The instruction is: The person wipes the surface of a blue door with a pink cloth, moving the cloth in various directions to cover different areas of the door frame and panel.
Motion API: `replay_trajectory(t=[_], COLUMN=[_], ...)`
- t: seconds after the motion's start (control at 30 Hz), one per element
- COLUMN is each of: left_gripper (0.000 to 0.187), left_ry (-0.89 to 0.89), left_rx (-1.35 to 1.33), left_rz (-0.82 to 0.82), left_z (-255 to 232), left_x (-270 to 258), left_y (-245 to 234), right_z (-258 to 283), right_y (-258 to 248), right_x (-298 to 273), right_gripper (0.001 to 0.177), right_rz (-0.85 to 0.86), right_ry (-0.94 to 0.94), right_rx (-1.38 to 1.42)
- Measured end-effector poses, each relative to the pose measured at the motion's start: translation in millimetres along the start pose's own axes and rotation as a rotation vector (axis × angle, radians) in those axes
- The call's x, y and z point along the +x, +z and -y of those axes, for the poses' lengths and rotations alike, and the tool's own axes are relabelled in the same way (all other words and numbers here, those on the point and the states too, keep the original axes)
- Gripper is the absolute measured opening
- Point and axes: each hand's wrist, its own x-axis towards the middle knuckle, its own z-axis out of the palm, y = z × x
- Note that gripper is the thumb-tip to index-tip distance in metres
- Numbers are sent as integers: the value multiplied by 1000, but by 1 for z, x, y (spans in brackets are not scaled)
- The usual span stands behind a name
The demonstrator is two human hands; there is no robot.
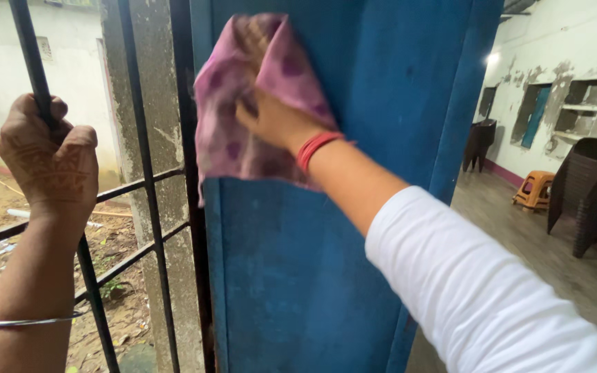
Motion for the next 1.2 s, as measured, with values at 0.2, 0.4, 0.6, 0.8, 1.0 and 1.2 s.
replay_trajectory(t=[0.2, 0.4, 0.6, 0.8, 1.0, 1.2], left_gripper=[19, 21, 17, 25, 23, 27], left_ry=[-10, 0, 8, 15, 83, 101], left_rx=[-110, 103, 64, 97, 68, 32], left_rz=[11, -18, -32, -25, 5, 18], left_z=[-2, -8, 10, 30, 40, 39], left_x=[0, 2, 2, 2, 1, 1], left_y=[2, 0, 4, 3, 0, 0], right_z=[9, 9, 9, 5, 41, 33], right_y=[-86, -67, -6, 93, 108, 83], right_x=[0, -10, -34, -43, -61, -49], right_gripper=[72, 64, 54, 41, 51, 54], right_rz=[-352, -502, -595, -175, -306, -222], right_ry=[-115, -110, -191, 10, -172, -215], right_rx=[-442, -582, -573, -198, -320, -336])
